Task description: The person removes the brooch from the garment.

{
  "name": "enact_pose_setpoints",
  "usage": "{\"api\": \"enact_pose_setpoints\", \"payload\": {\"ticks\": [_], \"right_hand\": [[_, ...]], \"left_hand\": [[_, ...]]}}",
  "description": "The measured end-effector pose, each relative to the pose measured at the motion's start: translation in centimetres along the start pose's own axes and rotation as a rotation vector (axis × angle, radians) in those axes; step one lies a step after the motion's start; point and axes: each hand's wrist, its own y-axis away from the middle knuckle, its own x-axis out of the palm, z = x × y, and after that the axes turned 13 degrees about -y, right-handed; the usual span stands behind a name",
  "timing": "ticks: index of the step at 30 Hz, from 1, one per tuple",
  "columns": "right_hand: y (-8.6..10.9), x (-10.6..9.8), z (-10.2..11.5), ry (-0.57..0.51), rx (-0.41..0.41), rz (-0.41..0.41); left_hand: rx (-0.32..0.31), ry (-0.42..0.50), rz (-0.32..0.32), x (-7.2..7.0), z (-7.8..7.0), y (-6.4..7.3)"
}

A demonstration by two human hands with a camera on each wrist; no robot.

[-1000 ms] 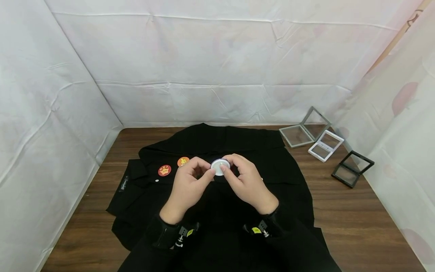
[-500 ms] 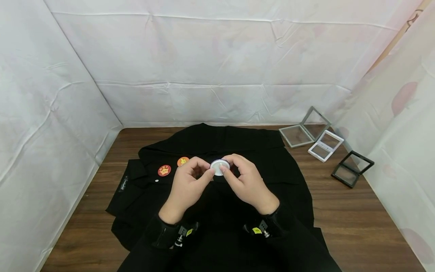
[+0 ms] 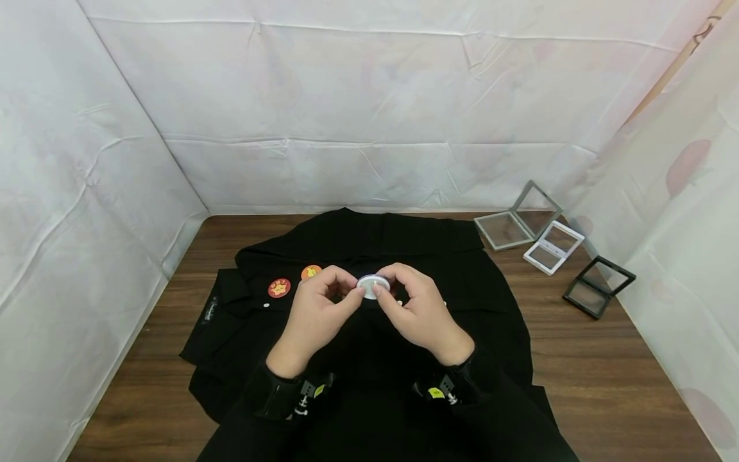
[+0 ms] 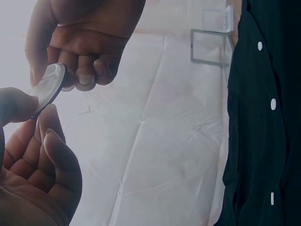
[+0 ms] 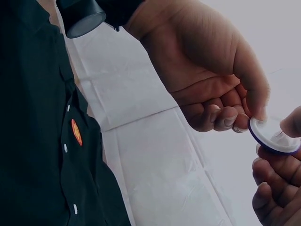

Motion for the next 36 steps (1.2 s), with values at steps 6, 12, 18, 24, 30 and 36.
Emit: {"api": "enact_pose_setpoints", "payload": {"ticks": [6, 12, 18, 24, 30, 36], "right_hand": [[-0.1, -0.2, 0.2, -0.007, 0.001, 0.004], [-0.6, -1.1, 0.8, 0.025, 0.032, 0.016], [-2.1, -2.5, 2.0, 0.063, 0.142, 0.122], [-5.0, -4.5, 2.6, 0.095, 0.318, 0.306], [-7.6, -5.8, 2.4, 0.063, 0.486, 0.539], [-8.7, -5.9, 1.6, -0.049, 0.569, 0.725]], "left_hand": [[0.037, 0.01, -0.019, 0.1, 0.1, -0.1], [0.133, -0.005, -0.064, 0.4, 0.2, -0.3], [0.247, -0.092, -0.155, 0.3, 0.3, -0.6], [0.283, -0.091, -0.167, 0.3, 0.4, -0.7], [0.304, -0.115, -0.154, 0.4, 0.2, -0.8], [0.328, -0.158, -0.162, 0.7, 0.3, -0.6]]}}
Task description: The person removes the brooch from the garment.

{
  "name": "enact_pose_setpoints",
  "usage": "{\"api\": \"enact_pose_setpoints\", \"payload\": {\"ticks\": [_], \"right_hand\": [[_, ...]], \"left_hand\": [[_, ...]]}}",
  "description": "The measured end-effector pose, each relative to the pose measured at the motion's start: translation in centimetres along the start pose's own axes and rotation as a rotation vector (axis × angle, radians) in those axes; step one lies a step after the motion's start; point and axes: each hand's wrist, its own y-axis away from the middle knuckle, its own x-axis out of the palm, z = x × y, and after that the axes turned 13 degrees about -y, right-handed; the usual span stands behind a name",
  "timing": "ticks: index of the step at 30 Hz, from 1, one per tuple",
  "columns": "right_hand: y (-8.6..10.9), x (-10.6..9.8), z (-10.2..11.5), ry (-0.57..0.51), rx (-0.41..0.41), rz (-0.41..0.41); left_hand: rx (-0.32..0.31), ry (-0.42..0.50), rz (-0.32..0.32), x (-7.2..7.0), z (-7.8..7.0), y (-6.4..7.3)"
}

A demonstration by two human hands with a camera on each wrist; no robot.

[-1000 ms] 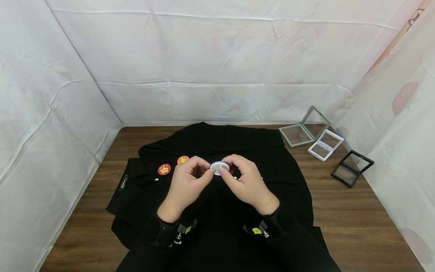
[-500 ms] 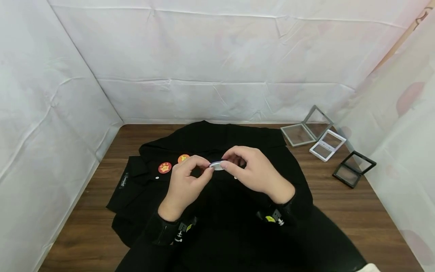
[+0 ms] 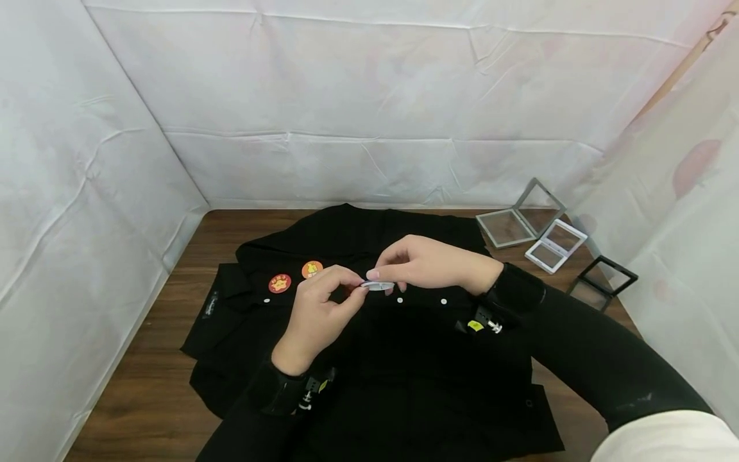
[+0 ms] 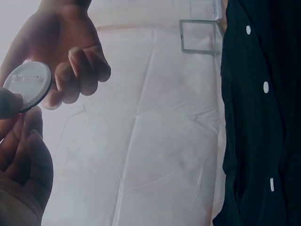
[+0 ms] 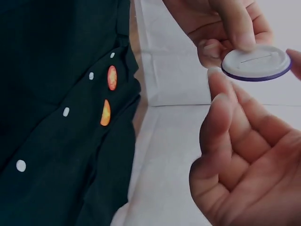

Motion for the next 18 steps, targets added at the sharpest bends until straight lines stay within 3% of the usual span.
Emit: {"api": "enact_pose_setpoints", "payload": {"ticks": [5, 13, 18], "right_hand": [[-0.2, 0.0, -0.5, -0.067, 0.038, 0.055], [-0.4, 0.2, -1.7, -0.148, 0.019, 0.149], [-0.2, 0.0, -1.9, -0.149, 0.009, 0.165]], "left_hand": [[0.02, -0.006, 0.0, 0.2, 0.1, 0.1], [0.043, -0.008, 0.012, 0.4, 0.0, 0.2], [0.058, -0.015, 0.029, 0.6, -0.2, 0.2]]}}
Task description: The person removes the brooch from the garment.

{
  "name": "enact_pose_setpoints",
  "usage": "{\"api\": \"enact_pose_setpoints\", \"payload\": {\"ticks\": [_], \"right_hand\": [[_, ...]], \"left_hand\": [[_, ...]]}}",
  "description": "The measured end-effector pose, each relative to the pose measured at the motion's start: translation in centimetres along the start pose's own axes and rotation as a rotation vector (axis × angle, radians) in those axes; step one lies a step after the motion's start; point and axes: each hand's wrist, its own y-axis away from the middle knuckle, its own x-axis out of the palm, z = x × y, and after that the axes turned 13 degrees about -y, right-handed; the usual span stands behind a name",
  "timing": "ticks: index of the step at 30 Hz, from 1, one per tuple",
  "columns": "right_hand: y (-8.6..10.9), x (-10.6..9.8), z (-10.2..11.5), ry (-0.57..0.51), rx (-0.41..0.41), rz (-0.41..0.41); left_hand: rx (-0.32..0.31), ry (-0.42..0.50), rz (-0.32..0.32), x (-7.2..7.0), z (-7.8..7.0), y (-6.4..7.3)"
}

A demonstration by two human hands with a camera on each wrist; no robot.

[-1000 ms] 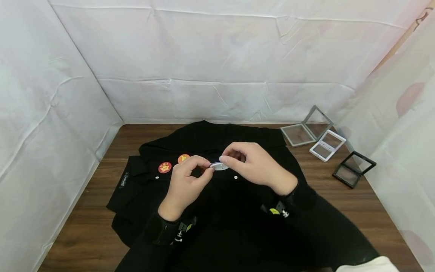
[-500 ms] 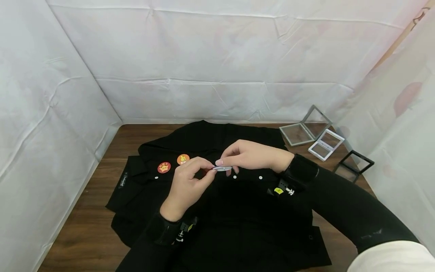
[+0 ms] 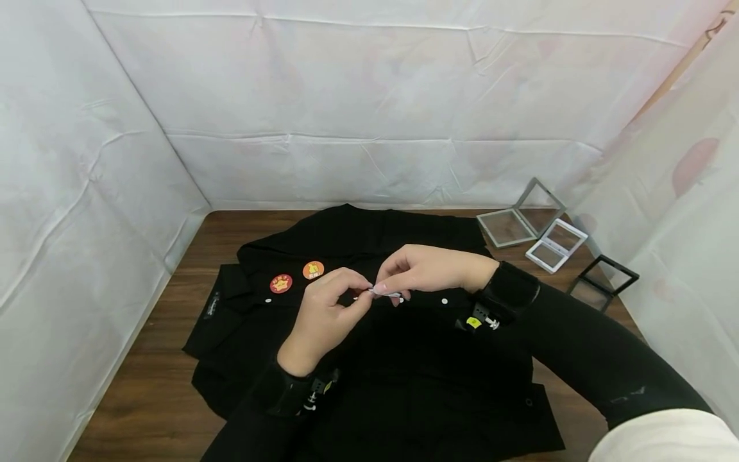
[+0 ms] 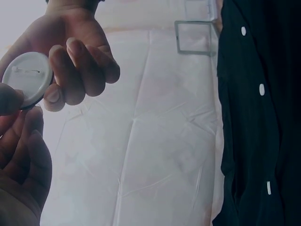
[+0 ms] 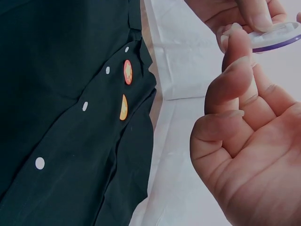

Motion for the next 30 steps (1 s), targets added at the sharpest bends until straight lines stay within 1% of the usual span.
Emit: {"api": "enact_pose_setpoints", "payload": {"ticks": [4, 7, 9, 11, 13, 14, 16, 17, 19, 20, 22, 25, 27, 30], "right_hand": [[0.1, 0.1, -0.3, 0.021, 0.012, -0.013], [0.1, 0.2, -0.9, 0.033, 0.038, -0.026], [0.1, 0.3, -1.4, 0.042, 0.059, -0.04], [0.2, 0.3, -2.1, 0.046, 0.073, -0.058], [0.3, 0.3, -2.8, 0.054, 0.09, -0.084], [0.4, 0.3, -3.2, 0.054, 0.1, -0.1], [0.5, 0.3, -4.0, 0.058, 0.122, -0.134], [0.6, 0.2, -4.3, 0.064, 0.135, -0.153], [0.8, 0.1, -5.0, 0.08, 0.157, -0.197], [0.8, 0.0, -5.4, 0.093, 0.169, -0.226], [1.0, -0.4, -6.1, 0.125, 0.191, -0.287], [1.4, -1.1, -7.0, 0.17, 0.224, -0.385], [1.8, -1.8, -7.6, 0.195, 0.246, -0.444], [2.6, -3.0, -8.4, 0.233, 0.276, -0.522]], "left_hand": [[-0.02, -0.001, 0.063, -0.2, 0.1, 0.1], [-0.079, -0.039, 0.131, -0.4, 0.4, 0.7], [-0.134, -0.093, 0.195, -0.6, 0.8, 1.1], [-0.195, -0.173, 0.295, -0.8, 1.1, 1.6], [-0.242, -0.248, 0.428, -1.0, 1.4, 1.9], [-0.255, -0.287, 0.504, -1.1, 1.6, 2.1], [-0.264, -0.358, 0.652, -1.3, 2.1, 2.5], [-0.261, -0.387, 0.716, -1.5, 2.3, 2.8], [-0.242, -0.448, 0.82, -1.6, 3.0, 3.6], [-0.227, -0.468, 0.86, -1.7, 3.4, 4.0], [-0.205, -0.503, 0.923, -2.0, 4.1, 4.8], [-0.184, -0.505, 0.991, -2.3, 5.2, 6.0], [-0.186, -0.516, 1.036, -2.5, 5.7, 6.7], [-0.196, -0.531, 1.076, -2.7, 6.3, 7.6]]}}
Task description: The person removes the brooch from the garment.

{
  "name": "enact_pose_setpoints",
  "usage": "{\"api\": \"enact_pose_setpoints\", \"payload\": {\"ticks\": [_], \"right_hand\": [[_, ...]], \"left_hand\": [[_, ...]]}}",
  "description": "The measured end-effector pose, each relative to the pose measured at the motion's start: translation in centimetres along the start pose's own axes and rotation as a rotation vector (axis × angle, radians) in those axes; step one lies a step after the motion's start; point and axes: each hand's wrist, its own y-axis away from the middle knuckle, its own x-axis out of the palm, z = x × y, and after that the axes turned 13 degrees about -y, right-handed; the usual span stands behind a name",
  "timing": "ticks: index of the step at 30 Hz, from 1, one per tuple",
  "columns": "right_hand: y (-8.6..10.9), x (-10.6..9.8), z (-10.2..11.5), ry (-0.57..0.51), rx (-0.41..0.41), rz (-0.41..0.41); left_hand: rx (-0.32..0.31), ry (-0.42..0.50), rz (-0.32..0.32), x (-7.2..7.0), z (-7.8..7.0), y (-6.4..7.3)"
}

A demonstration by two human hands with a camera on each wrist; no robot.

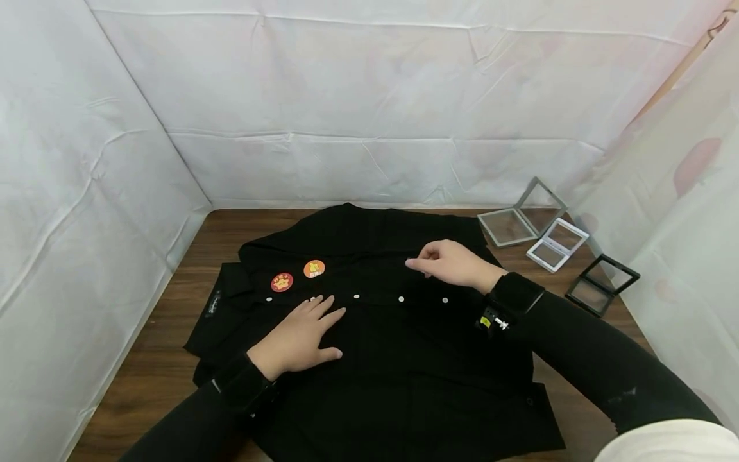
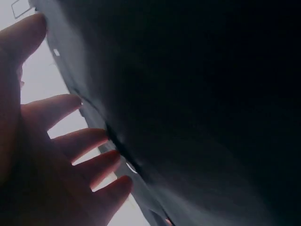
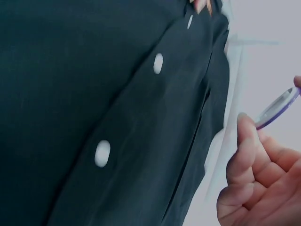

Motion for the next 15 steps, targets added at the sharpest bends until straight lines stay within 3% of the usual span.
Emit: {"api": "enact_pose_setpoints", "payload": {"ticks": [6, 15], "right_hand": [[-0.3, -3.0, -2.7, 0.065, 0.068, -0.129], [0.6, -8.0, -5.4, 0.041, 0.142, -0.275]], "left_hand": [[-0.01, 0.007, 0.022, 0.3, 0.1, 0.3], [0.005, -0.042, 0.019, 0.5, -0.4, 0.0]]}}
